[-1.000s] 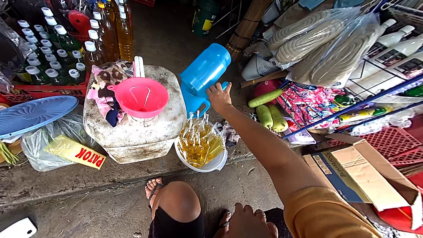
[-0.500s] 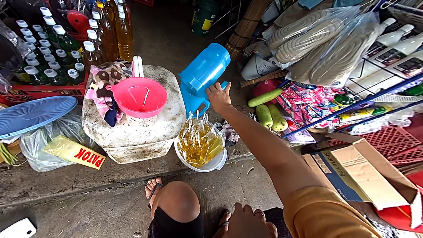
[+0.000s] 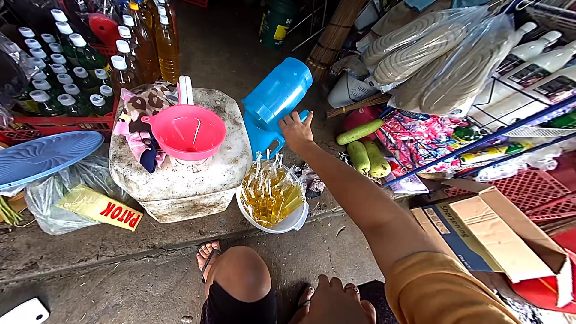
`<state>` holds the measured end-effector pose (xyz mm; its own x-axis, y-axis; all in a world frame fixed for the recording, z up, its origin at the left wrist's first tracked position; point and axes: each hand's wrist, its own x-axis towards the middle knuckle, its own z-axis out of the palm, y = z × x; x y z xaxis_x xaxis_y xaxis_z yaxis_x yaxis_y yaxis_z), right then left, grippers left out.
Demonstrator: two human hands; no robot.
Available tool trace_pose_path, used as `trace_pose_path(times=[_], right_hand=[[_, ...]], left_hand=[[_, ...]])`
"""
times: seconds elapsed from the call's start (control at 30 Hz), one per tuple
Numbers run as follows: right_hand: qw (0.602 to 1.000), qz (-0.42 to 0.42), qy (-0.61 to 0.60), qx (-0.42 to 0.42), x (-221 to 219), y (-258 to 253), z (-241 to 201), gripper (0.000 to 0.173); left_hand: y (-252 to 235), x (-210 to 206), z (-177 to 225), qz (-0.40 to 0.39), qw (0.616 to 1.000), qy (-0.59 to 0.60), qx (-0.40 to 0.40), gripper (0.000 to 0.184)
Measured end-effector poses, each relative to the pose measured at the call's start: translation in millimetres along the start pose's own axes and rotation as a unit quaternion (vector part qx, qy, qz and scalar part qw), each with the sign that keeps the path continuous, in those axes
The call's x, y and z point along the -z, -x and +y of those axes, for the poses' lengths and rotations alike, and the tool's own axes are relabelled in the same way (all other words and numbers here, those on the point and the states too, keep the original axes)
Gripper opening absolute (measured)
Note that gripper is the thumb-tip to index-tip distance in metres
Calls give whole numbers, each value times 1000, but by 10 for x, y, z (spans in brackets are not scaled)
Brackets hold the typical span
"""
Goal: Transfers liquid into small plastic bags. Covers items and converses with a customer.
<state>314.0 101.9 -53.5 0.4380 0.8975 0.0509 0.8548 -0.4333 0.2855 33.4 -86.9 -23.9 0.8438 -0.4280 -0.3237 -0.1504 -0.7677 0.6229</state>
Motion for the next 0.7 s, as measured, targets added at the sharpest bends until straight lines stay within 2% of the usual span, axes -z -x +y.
trace_pose_path(times=[0.1, 0.37, 0.5, 0.7], right_hand=[[1000, 1, 1, 3, -15, -1, 6, 44], [1000, 1, -4, 1, -18, -7, -10, 46], [1000, 5, -6, 2, 5, 4, -23, 44], [1000, -3, -1, -5, -4, -2, -32, 47]], left_hand=[[-34, -86, 5, 27, 999, 33, 15, 51], [-29, -88, 2, 31, 999, 36, 14, 51], [8, 7, -6, 0, 1000, 6, 2, 54], [14, -18, -10, 11, 1000, 18, 3, 52]])
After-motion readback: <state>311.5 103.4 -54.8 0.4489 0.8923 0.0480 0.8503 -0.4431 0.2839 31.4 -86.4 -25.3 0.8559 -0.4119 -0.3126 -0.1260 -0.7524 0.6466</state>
